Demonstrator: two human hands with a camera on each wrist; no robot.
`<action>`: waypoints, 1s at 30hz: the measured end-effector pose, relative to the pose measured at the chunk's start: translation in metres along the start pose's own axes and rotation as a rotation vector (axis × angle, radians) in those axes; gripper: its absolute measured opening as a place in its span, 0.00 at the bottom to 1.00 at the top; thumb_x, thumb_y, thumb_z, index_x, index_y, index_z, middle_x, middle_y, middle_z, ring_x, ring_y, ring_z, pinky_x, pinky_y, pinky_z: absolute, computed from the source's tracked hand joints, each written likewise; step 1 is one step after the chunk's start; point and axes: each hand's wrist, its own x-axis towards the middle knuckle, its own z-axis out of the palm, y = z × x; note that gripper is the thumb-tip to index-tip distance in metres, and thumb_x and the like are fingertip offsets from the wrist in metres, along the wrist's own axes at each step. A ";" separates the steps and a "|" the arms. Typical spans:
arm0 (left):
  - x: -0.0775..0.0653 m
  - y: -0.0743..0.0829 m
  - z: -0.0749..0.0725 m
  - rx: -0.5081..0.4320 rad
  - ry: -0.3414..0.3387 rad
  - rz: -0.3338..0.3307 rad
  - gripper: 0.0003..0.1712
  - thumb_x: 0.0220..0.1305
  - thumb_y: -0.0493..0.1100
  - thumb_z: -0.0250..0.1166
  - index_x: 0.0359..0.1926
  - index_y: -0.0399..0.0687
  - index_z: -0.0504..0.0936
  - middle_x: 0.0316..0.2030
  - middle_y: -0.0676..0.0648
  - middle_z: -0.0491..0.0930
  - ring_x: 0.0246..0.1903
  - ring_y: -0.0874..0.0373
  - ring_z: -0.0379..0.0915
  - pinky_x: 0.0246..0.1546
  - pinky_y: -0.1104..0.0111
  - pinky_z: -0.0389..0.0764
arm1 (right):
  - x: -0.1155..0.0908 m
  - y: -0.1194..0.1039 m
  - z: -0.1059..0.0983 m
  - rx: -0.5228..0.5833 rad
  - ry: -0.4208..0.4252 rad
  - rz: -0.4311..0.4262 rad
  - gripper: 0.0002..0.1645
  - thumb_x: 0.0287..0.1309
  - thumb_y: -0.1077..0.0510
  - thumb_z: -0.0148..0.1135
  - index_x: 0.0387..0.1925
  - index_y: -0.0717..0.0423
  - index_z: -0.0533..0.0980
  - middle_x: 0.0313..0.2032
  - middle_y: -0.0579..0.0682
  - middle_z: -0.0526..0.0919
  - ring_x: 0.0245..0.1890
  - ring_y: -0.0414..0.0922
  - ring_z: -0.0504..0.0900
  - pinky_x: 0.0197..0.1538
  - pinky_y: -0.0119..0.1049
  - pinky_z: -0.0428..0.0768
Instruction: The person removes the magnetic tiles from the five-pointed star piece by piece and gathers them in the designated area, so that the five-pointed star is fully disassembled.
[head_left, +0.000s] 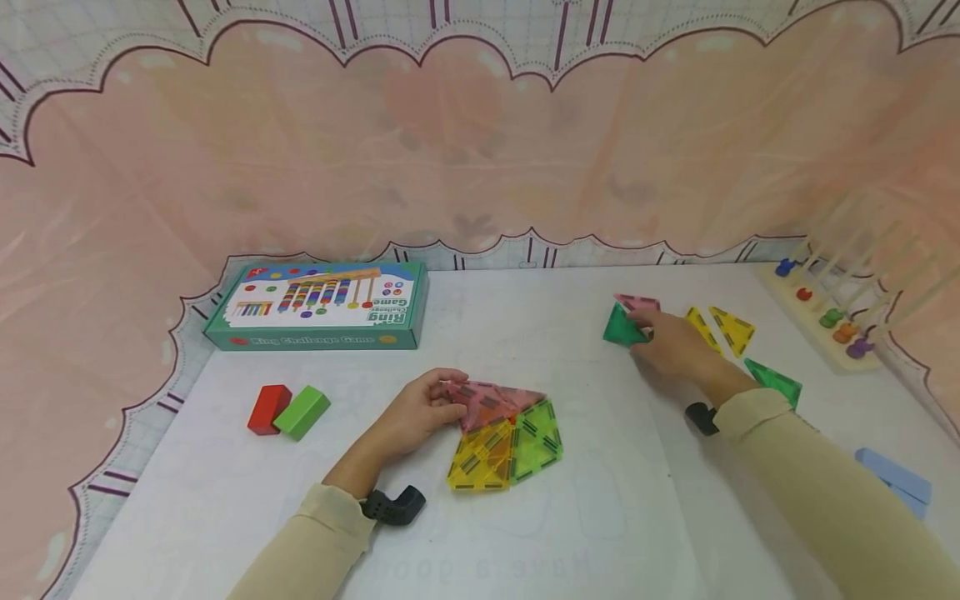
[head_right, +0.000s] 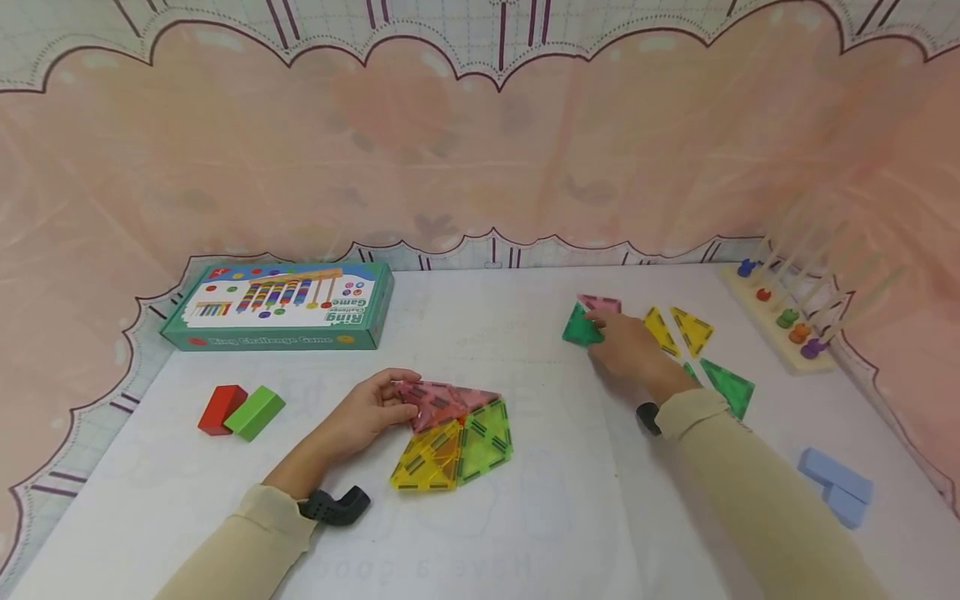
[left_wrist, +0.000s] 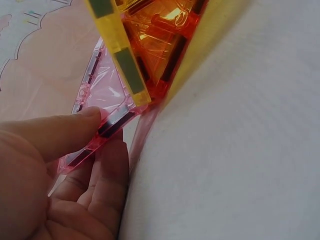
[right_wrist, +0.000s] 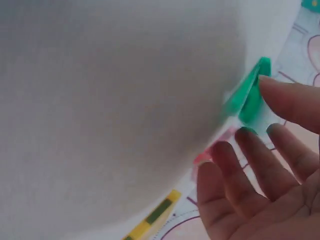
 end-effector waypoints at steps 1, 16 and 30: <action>0.000 0.000 0.000 -0.001 -0.001 0.000 0.26 0.55 0.46 0.64 0.55 0.58 0.68 0.43 0.50 0.76 0.41 0.54 0.71 0.44 0.65 0.72 | 0.001 0.001 -0.001 -0.012 0.004 0.012 0.32 0.57 0.54 0.56 0.63 0.52 0.59 0.58 0.61 0.64 0.55 0.58 0.63 0.53 0.57 0.62; 0.000 0.000 0.000 -0.023 -0.014 -0.004 0.26 0.55 0.46 0.64 0.56 0.58 0.67 0.44 0.50 0.76 0.42 0.54 0.71 0.45 0.65 0.72 | 0.016 0.003 -0.004 -0.072 0.066 0.028 0.27 0.58 0.53 0.55 0.60 0.52 0.65 0.55 0.60 0.68 0.53 0.57 0.64 0.54 0.56 0.62; 0.000 -0.001 -0.001 -0.029 -0.020 0.009 0.31 0.55 0.45 0.64 0.60 0.57 0.62 0.44 0.50 0.76 0.41 0.54 0.72 0.45 0.65 0.72 | -0.025 -0.053 0.045 0.057 -0.193 -0.305 0.23 0.55 0.44 0.57 0.52 0.43 0.72 0.52 0.41 0.73 0.55 0.46 0.67 0.54 0.49 0.65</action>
